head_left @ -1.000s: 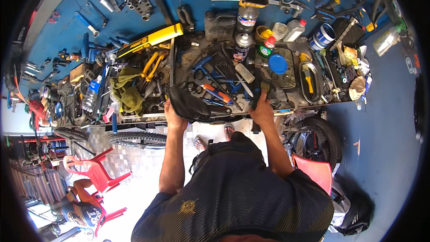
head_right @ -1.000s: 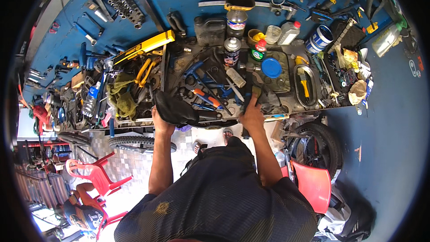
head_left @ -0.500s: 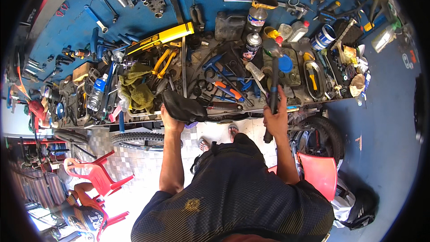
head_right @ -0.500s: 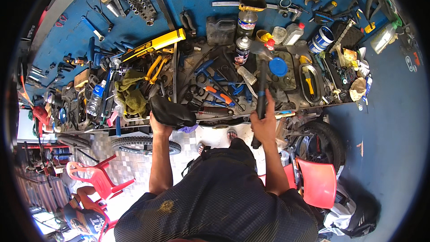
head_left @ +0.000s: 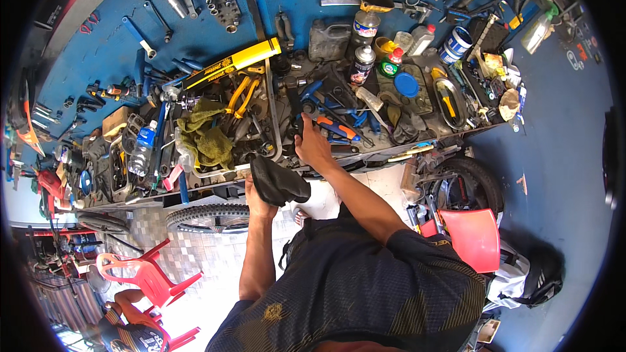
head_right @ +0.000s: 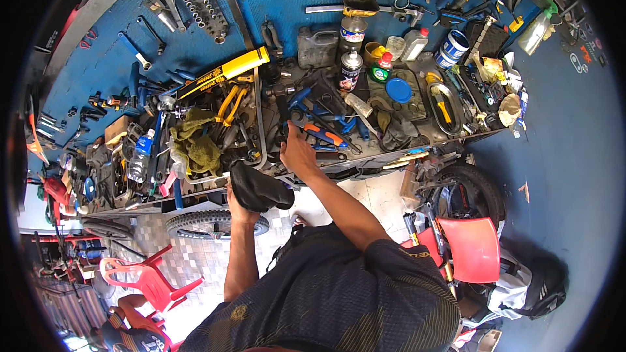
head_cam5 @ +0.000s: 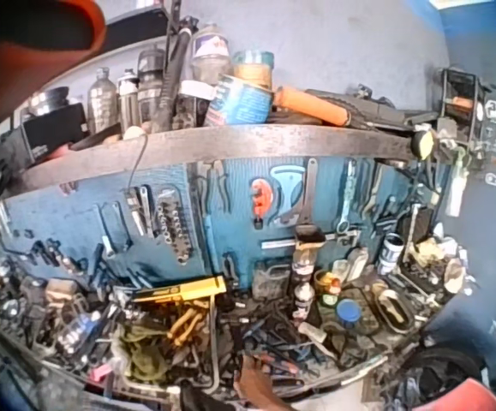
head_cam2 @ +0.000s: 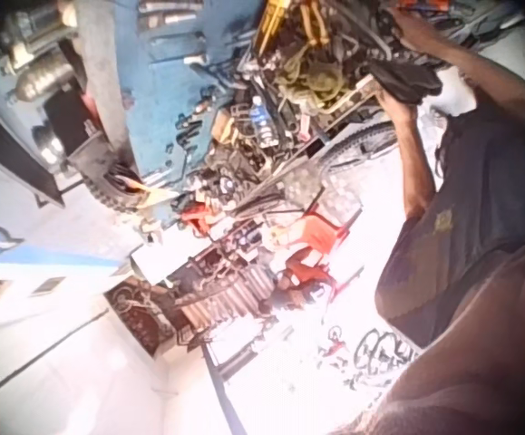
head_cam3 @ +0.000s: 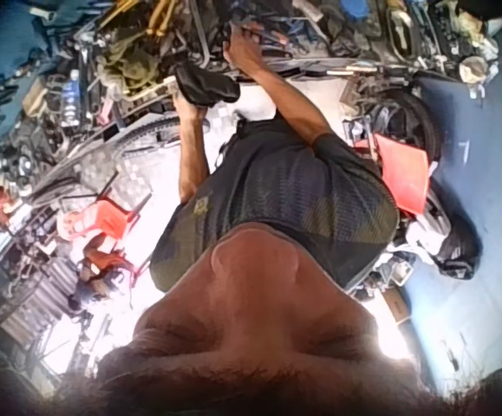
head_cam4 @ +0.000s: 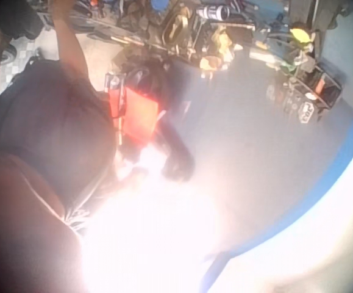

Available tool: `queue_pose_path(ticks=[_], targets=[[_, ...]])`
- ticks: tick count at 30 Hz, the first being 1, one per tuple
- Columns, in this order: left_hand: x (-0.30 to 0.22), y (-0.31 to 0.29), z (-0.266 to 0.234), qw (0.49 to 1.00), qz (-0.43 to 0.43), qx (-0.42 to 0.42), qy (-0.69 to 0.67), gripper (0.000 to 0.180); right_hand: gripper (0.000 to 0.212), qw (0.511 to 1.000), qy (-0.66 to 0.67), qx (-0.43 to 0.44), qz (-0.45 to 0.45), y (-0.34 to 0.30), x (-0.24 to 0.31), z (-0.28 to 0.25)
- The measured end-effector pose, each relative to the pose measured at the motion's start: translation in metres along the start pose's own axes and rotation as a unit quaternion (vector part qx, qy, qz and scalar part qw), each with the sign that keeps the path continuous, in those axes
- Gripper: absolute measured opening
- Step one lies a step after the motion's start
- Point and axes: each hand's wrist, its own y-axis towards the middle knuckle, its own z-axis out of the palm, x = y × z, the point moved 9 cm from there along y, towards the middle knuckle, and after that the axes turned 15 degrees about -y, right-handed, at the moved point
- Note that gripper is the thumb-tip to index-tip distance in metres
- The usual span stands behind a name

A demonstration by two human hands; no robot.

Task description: The person cleans the inside of a white bicycle frame's head tube using a rag. They apply a liquid from a bottle to the rag and wipe the interior surfaces repeatedly.

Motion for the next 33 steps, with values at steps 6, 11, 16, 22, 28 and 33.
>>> queue_pose_path(ticks=[6, 11, 16, 22, 28, 33], targets=[[0.005, 0.002, -0.026, 1.000, 0.002, -0.022, 0.000, 0.028, 0.048, 0.988, -0.114, -0.051, -0.096, 0.022, 0.001, -0.037], [0.007, 0.009, 0.006, 1.000, 0.002, -0.011, 0.002, 0.027, 0.020, 0.983, -0.086, -0.163, -0.005, 0.105, -0.093, -0.100], [0.021, 0.011, 0.028, 1.000, 0.022, 0.010, 0.008, 0.026, 0.041, 0.979, -0.198, 0.016, -0.039, 0.148, -0.097, -0.078], [0.057, 0.006, 0.048, 0.999, 0.046, 0.003, -0.013, 0.027, 0.040, 0.966, -0.231, 0.025, -0.114, 0.157, -0.103, -0.058], [0.080, -0.014, 0.077, 0.992, 0.078, -0.085, -0.046, 0.015, 0.022, 0.979, -0.089, -0.048, -0.176, 0.157, -0.121, -0.066], [0.086, -0.023, 0.076, 0.993, 0.089, -0.068, -0.024, 0.016, 0.019, 0.962, 0.242, 0.103, -0.073, 0.155, -0.135, -0.072]])
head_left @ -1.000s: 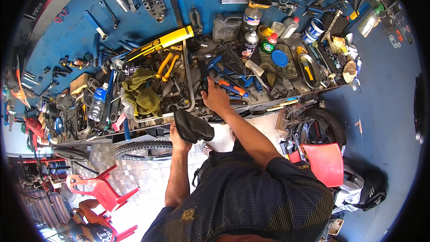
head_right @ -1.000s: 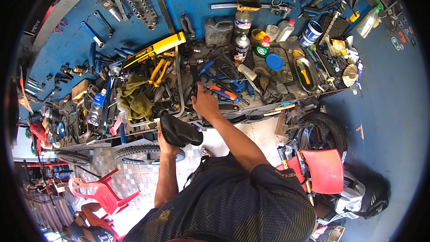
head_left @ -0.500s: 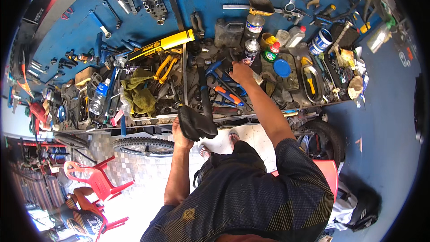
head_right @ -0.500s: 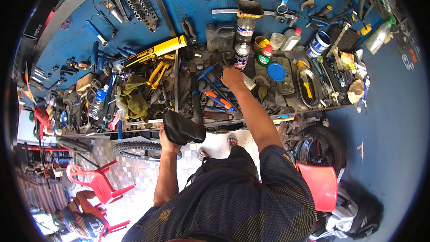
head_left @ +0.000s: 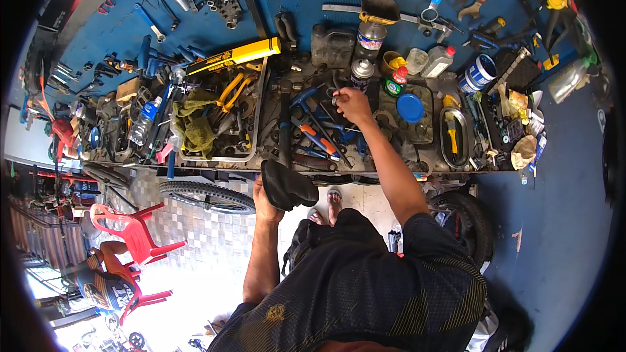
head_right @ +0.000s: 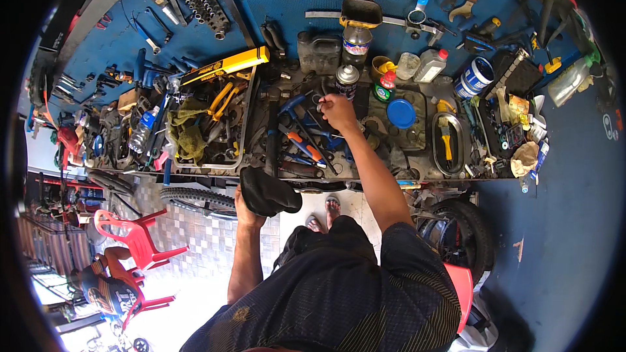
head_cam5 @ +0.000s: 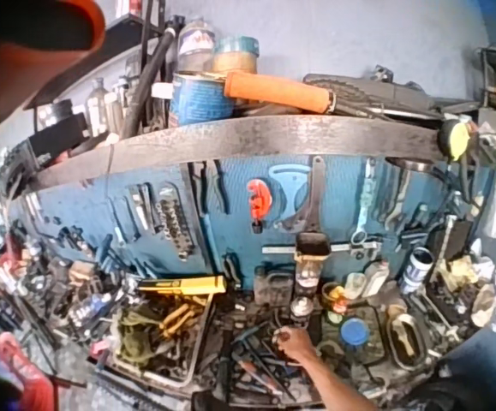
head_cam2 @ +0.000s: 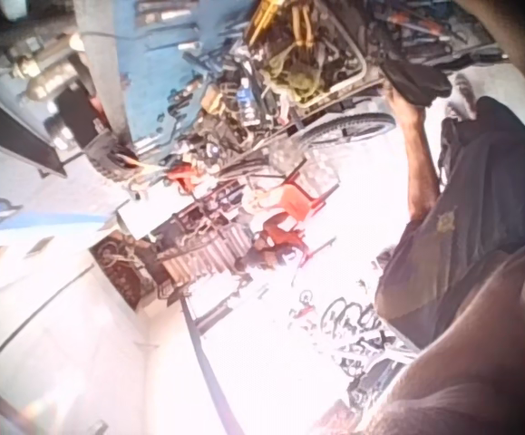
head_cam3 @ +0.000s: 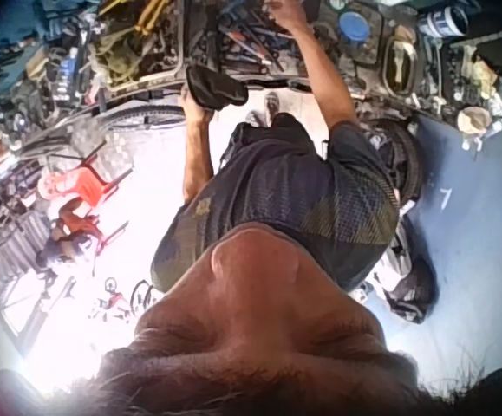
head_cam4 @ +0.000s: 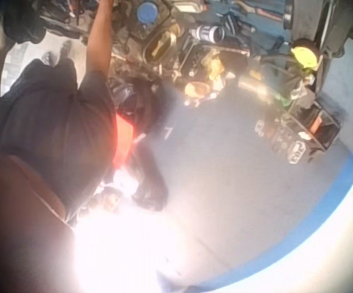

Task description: The person cleans the inside of a white bicycle frame's head tube using a rag. They apply a liquid from a bottle to the rag and wipe the interior surfaces repeatedly.

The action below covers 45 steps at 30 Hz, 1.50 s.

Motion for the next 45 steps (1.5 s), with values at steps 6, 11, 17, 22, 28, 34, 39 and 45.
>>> queue_pose_path(ticks=[6, 11, 17, 22, 28, 34, 39, 45], targets=[[-0.010, -0.011, -0.009, 1.000, 0.013, -0.022, 0.004, 0.020, 0.022, 0.977, 0.210, 0.026, -0.015, -0.063, 0.022, -0.043], [0.008, -0.014, -0.021, 0.999, -0.032, 0.034, -0.024, 0.021, 0.020, 0.983, 0.185, -0.011, -0.020, -0.110, 0.001, -0.087], [0.028, -0.022, -0.012, 0.999, -0.047, 0.015, -0.003, 0.022, 0.019, 0.984, 0.162, -0.064, 0.045, -0.140, -0.058, -0.158], [0.053, -0.017, 0.019, 0.998, -0.053, 0.044, 0.013, 0.022, 0.020, 0.980, 0.040, -0.145, 0.133, -0.136, -0.116, -0.231], [0.111, -0.023, 0.071, 0.997, -0.063, 0.036, 0.025, 0.019, 0.026, 0.940, -0.333, -0.058, 0.057, -0.089, -0.143, -0.261], [0.159, -0.029, 0.093, 0.995, -0.080, 0.062, 0.016, 0.016, 0.031, 0.904, -0.415, 0.088, 0.051, -0.043, -0.176, -0.246], [0.158, -0.035, 0.099, 0.995, -0.068, 0.072, 0.018, 0.018, 0.040, 0.931, -0.361, -0.034, 0.029, -0.046, -0.150, -0.269], [0.154, -0.029, 0.098, 0.994, -0.082, 0.047, 0.056, 0.035, 0.018, 0.968, -0.186, -0.146, -0.087, -0.130, -0.051, -0.258]])
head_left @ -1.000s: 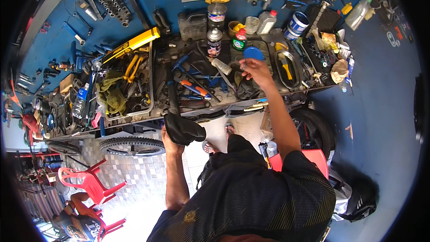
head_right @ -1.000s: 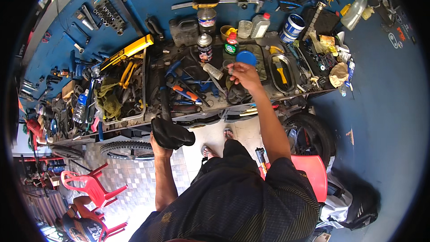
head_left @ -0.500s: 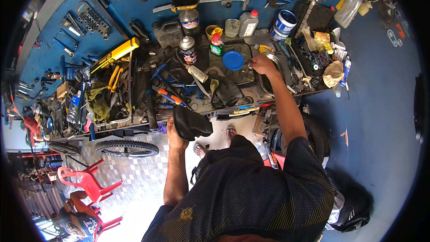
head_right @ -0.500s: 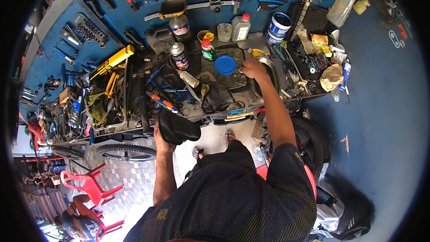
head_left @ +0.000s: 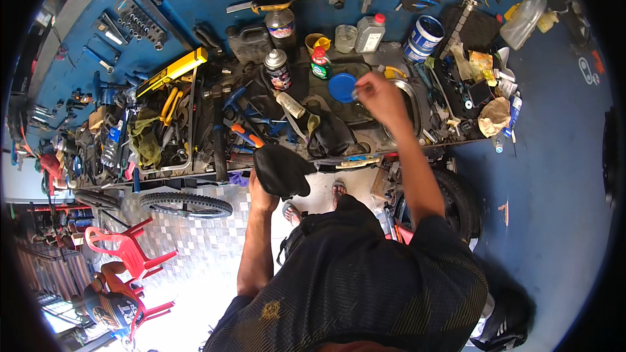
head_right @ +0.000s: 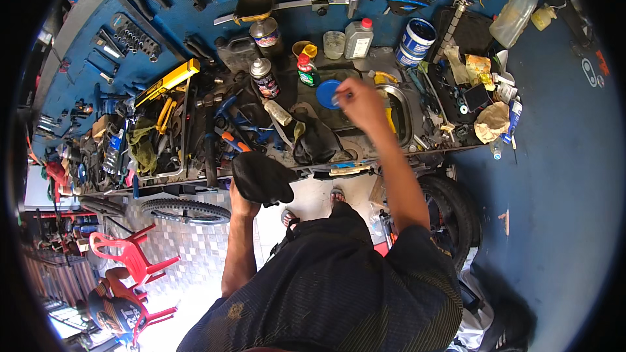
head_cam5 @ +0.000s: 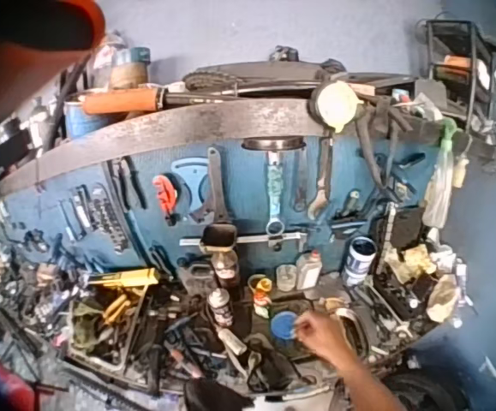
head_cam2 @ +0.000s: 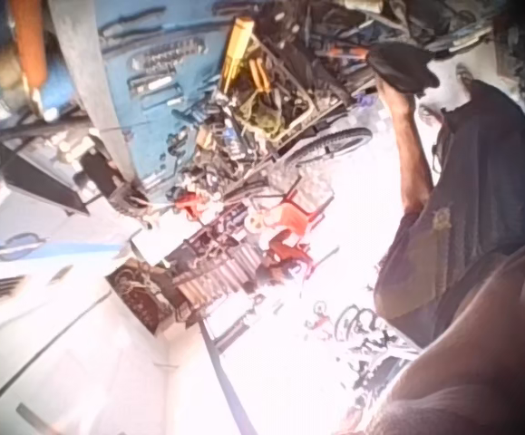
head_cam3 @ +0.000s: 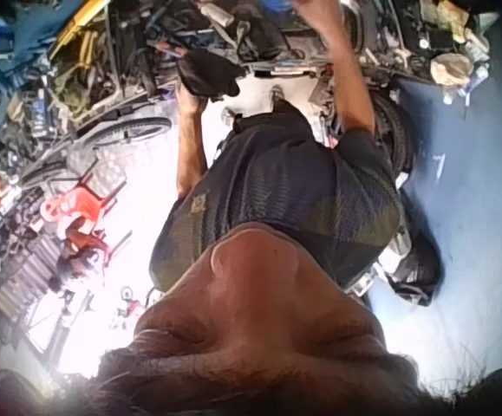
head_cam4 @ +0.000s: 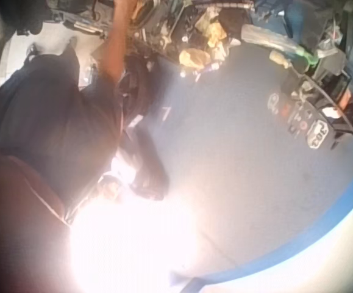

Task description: The person cleans the inside of a white bicycle frame's head tube using a rag. They apply a liquid from a bottle to the rag and wipe the interior surfaces repeatedly.

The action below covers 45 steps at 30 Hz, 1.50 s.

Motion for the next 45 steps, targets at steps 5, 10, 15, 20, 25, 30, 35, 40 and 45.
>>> queue_pose_path(ticks=[5, 10, 15, 20, 25, 30, 35, 40, 45], targets=[[0.026, 0.013, 0.021, 0.992, -0.094, 0.057, 0.069, 0.044, 0.021, 0.939, -0.081, -0.141, -0.302, -0.117, 0.170, 0.015], [0.033, 0.015, 0.026, 0.980, -0.079, 0.109, 0.145, 0.042, 0.030, 0.930, -0.081, -0.171, -0.315, -0.134, 0.200, 0.009], [0.017, 0.001, 0.059, 0.917, 0.042, 0.154, 0.365, 0.046, 0.029, 0.942, 0.006, -0.216, -0.257, -0.134, 0.193, -0.009], [0.033, 0.005, 0.050, 0.954, 0.018, 0.193, 0.229, 0.051, 0.023, 0.947, 0.127, -0.237, -0.179, -0.127, 0.176, -0.014], [0.020, 0.000, 0.102, 0.928, 0.080, 0.299, 0.205, 0.033, 0.017, 0.949, 0.252, -0.167, -0.089, -0.124, 0.155, -0.006], [0.022, 0.006, 0.112, 0.945, 0.013, 0.298, 0.137, 0.028, 0.013, 0.885, 0.454, -0.100, -0.026, -0.118, 0.135, 0.014], [0.029, 0.019, 0.088, 0.985, -0.025, 0.173, -0.005, 0.026, 0.018, 0.799, 0.593, -0.024, 0.093, -0.119, 0.110, 0.040], [0.033, 0.013, 0.071, 0.994, -0.059, 0.070, -0.068, 0.032, 0.014, 0.828, 0.557, -0.064, 0.028, -0.114, 0.113, 0.027], [0.024, 0.010, 0.108, 0.976, -0.043, 0.215, 0.016, 0.022, 0.022, 0.892, 0.441, -0.078, -0.059, -0.112, 0.130, 0.012]])
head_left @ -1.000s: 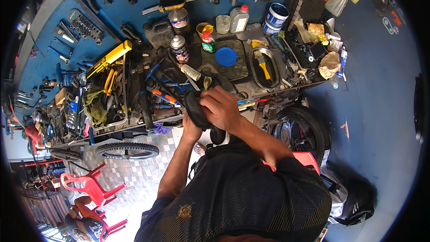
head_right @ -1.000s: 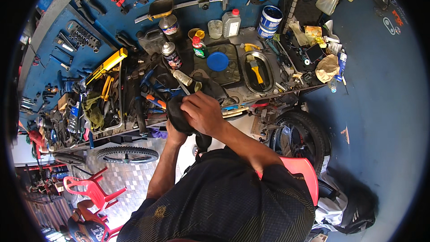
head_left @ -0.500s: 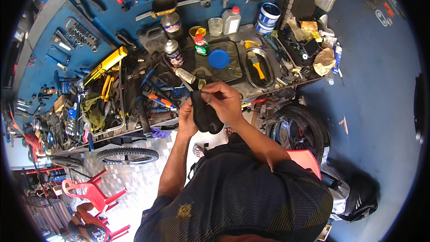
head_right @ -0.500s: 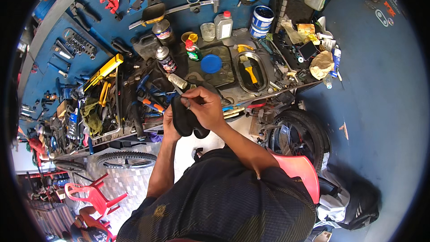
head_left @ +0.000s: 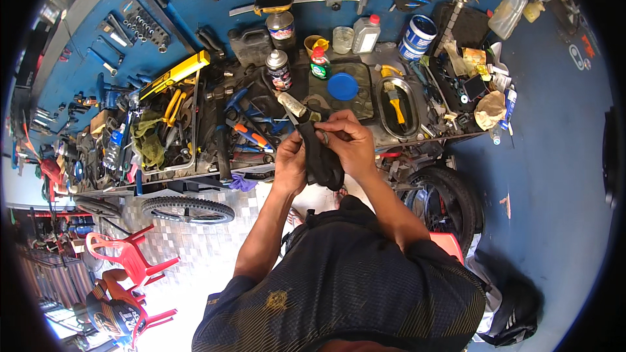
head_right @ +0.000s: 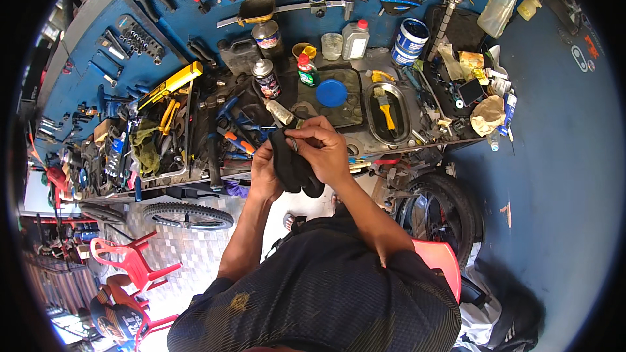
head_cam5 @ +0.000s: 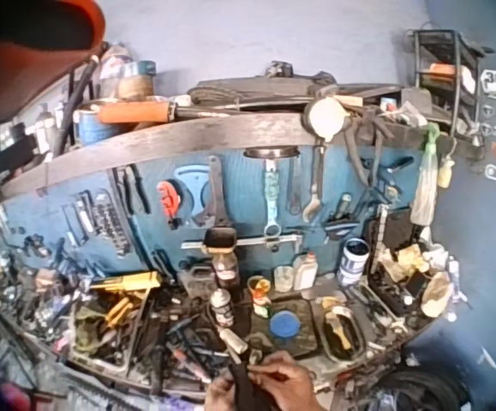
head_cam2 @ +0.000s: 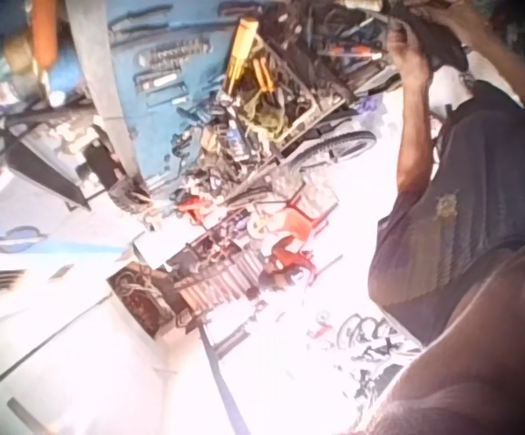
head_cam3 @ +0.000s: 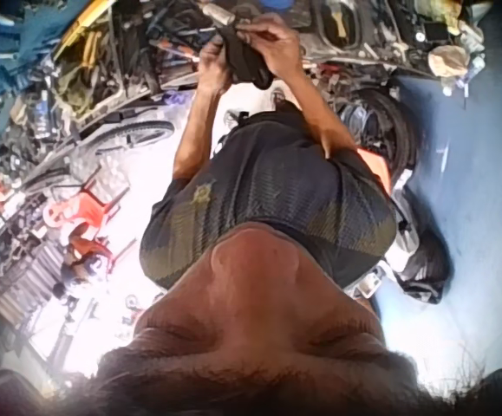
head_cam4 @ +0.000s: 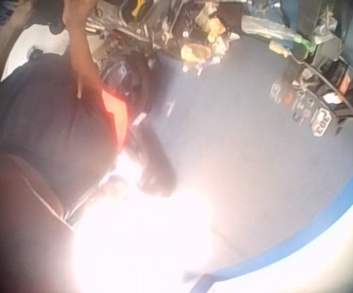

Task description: The person cleans the inside of a white bicycle frame's head tube using a rag. They apply a liquid from a bottle to the rag and wipe the interior surfaces repeatedly.

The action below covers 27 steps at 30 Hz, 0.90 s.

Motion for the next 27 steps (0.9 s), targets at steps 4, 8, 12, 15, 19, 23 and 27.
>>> queue_pose_path(ticks=[4, 8, 12, 15, 19, 23, 27], targets=[[-0.007, 0.001, -0.003, 0.997, 0.040, -0.055, -0.031, 0.018, 0.022, 0.998, 0.020, 0.014, 0.065, 0.001, 0.011, -0.005], [-0.016, 0.001, -0.010, 0.994, 0.096, -0.044, 0.014, 0.014, 0.018, 0.987, -0.153, 0.038, -0.016, -0.008, 0.035, -0.003], [-0.016, 0.002, -0.008, 0.992, 0.110, -0.052, 0.029, 0.010, 0.016, 0.975, -0.214, 0.028, -0.051, -0.010, 0.045, 0.005], [-0.002, 0.005, -0.019, 0.992, 0.028, -0.018, -0.120, 0.019, 0.016, 0.950, -0.282, 0.022, -0.134, -0.009, 0.063, 0.008], [-0.003, -0.006, -0.017, 0.985, 0.007, -0.097, -0.144, 0.035, 0.019, 0.876, -0.424, 0.046, -0.224, -0.002, 0.085, 0.009], [-0.009, 0.004, 0.010, 0.994, 0.079, 0.070, 0.031, 0.042, 0.026, 0.842, -0.481, 0.112, -0.218, -0.001, 0.082, 0.018], [-0.013, 0.004, 0.013, 0.997, 0.063, 0.041, 0.015, 0.033, 0.029, 0.840, -0.477, 0.132, -0.222, 0.000, 0.086, 0.019]])
